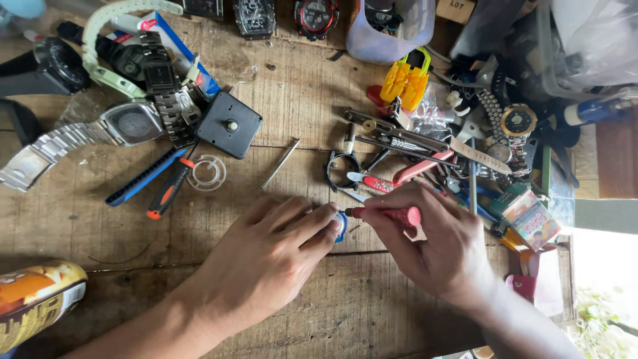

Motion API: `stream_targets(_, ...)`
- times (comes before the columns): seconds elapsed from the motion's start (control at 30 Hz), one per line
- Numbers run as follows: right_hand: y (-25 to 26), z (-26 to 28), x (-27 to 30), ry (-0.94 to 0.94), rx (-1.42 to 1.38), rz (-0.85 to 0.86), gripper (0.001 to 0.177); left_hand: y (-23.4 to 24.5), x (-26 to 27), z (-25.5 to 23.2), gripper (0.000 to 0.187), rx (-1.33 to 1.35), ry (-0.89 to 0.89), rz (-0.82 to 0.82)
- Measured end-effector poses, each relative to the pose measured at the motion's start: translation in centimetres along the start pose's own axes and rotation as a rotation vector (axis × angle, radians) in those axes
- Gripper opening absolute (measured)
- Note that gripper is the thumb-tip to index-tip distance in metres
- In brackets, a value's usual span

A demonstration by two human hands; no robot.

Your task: The person uses a small screwdriver to unscrew and remove the back cover of a blue wristwatch. They then use tweezers to adjust internal components and reattach the back cover, securing it with the screwdriver.

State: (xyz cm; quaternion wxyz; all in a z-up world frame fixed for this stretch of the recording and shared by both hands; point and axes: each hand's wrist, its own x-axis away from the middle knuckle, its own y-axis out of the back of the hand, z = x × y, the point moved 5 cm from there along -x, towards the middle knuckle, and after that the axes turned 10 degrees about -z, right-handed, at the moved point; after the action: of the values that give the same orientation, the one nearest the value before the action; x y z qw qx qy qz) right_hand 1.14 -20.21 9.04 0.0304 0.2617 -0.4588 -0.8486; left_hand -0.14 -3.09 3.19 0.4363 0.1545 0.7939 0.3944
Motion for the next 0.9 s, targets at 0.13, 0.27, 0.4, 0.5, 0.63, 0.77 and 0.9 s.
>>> stream_targets(0.13, 0.8, 1.1, -2.2, -0.052, 0.076, 0.173, 0.011, 0.0, 0.1, 0.0, 0.030, -0.016, 0.020, -0.009)
stream_targets(0.27, 0.8, 1.3, -3.1, -0.208, 0.188, 0.344, 0.018, -0.5, 0.5, 0.0, 0.038, -0.037, 0.045, 0.021)
stream_targets(0.4, 0.3, 1.4, -2.7, -0.332, 0.313, 0.498, 0.027, -0.6, 0.6, -0.1, 0.038, -0.036, 0.040, 0.021)
stream_targets(0.5, 0.0, 1.9, -2.4, -0.094, 0.544, 0.494, 0.032, -0.5, 0.5, -0.1, 0.037, -0.010, 0.049, 0.017)
stream_targets(0.63, -0.1, 1.5, -2.2, -0.011, 0.769, 0.506, 0.050, -0.3, 0.0, -0.2, 0.032, -0.018, 0.037, -0.027)
stream_targets(0.77, -0.5, 1.6, -2.6, 0.021, 0.722, 0.575, 0.040, -0.3, -0.2, -0.4, 0.028, 0.038, 0.055, -0.037)
stream_targets(0.9, -0.7, 1.6, -3.0, -0.020, 0.712, 0.613, 0.042, -0.8, 0.3, -0.6, 0.030, 0.040, 0.072, 0.010)
